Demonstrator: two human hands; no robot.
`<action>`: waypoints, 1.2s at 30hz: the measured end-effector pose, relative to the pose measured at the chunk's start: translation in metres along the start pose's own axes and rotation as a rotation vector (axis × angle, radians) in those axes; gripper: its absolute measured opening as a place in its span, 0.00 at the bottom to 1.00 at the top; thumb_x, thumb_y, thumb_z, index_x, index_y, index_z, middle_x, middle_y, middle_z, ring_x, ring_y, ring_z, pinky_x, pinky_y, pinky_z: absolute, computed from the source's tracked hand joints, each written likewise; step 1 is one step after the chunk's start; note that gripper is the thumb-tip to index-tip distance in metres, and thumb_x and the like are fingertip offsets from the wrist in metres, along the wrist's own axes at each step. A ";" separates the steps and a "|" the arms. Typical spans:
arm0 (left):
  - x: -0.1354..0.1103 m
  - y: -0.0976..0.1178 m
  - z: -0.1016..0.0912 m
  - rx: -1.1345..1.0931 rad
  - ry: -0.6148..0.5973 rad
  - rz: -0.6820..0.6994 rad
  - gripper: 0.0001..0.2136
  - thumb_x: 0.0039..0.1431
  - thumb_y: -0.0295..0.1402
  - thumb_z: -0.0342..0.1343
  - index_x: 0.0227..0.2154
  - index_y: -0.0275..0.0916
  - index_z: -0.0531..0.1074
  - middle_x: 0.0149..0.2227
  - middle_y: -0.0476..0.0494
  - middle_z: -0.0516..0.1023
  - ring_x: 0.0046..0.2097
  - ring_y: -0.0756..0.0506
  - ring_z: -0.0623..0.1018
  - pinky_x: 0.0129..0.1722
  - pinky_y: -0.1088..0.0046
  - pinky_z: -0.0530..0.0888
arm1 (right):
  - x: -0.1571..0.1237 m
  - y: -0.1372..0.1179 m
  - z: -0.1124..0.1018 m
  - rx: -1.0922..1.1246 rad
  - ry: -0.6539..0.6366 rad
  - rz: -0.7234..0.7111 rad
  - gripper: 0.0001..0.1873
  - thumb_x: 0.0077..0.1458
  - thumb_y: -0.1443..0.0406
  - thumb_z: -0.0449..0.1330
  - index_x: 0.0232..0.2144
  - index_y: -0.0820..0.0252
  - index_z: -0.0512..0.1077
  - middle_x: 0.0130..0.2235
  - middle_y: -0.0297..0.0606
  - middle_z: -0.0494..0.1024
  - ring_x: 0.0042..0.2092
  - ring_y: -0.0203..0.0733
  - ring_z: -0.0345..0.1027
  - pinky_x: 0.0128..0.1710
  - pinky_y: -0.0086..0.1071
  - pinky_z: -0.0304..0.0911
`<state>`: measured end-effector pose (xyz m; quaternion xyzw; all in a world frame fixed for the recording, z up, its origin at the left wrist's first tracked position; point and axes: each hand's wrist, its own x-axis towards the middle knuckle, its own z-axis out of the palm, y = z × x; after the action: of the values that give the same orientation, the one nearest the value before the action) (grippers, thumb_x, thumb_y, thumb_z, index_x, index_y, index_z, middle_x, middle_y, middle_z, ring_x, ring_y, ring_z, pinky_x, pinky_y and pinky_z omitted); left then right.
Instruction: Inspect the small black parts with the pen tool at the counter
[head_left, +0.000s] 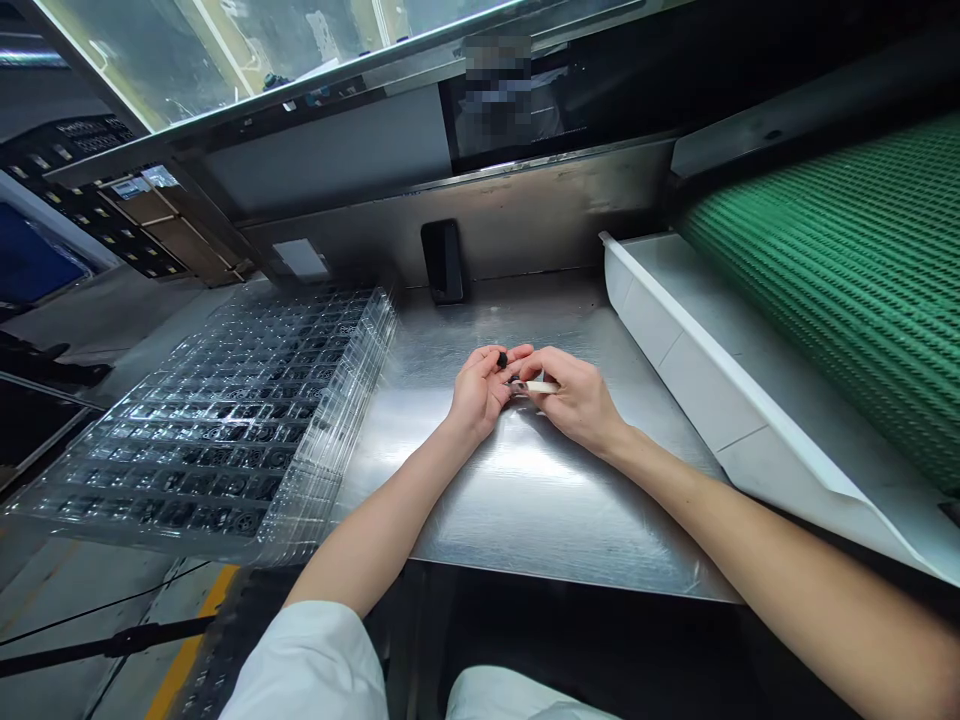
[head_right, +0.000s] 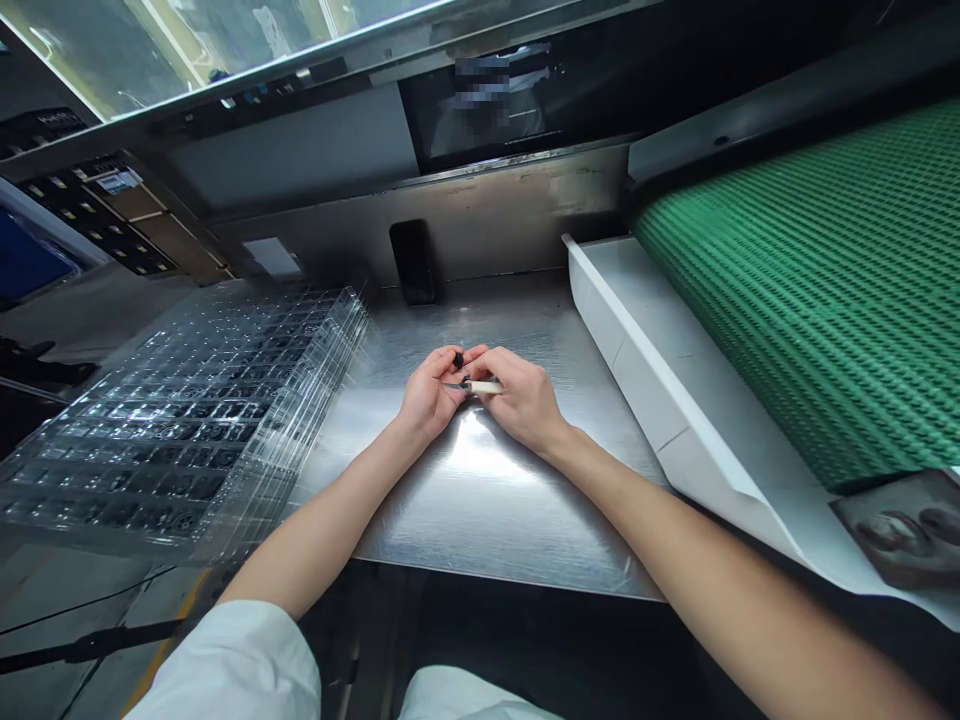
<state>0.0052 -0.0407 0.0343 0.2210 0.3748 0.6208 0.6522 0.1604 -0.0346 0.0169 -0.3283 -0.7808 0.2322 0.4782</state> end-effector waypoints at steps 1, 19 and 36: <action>0.001 0.000 -0.001 0.021 0.000 0.009 0.05 0.67 0.24 0.51 0.35 0.37 0.68 0.35 0.41 0.80 0.34 0.46 0.82 0.35 0.70 0.78 | 0.001 0.000 -0.001 0.033 0.030 0.028 0.07 0.62 0.61 0.61 0.40 0.54 0.78 0.42 0.39 0.81 0.42 0.45 0.74 0.41 0.37 0.66; -0.011 -0.012 0.000 0.204 -0.365 -0.029 0.23 0.63 0.43 0.65 0.58 0.41 0.73 0.30 0.51 0.70 0.24 0.52 0.68 0.21 0.78 0.62 | 0.010 0.002 -0.001 0.434 0.187 0.445 0.22 0.54 0.46 0.70 0.38 0.56 0.76 0.29 0.35 0.78 0.30 0.43 0.74 0.30 0.35 0.72; -0.007 0.003 0.000 0.104 -0.225 0.037 0.11 0.64 0.34 0.63 0.46 0.36 0.78 0.26 0.53 0.64 0.22 0.55 0.62 0.20 0.80 0.57 | 0.005 0.006 -0.007 -0.232 0.079 0.144 0.18 0.68 0.48 0.59 0.43 0.53 0.79 0.43 0.37 0.79 0.38 0.41 0.72 0.38 0.34 0.59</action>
<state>0.0035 -0.0472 0.0376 0.3297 0.3268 0.5835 0.6664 0.1669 -0.0264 0.0184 -0.4452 -0.7575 0.1611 0.4495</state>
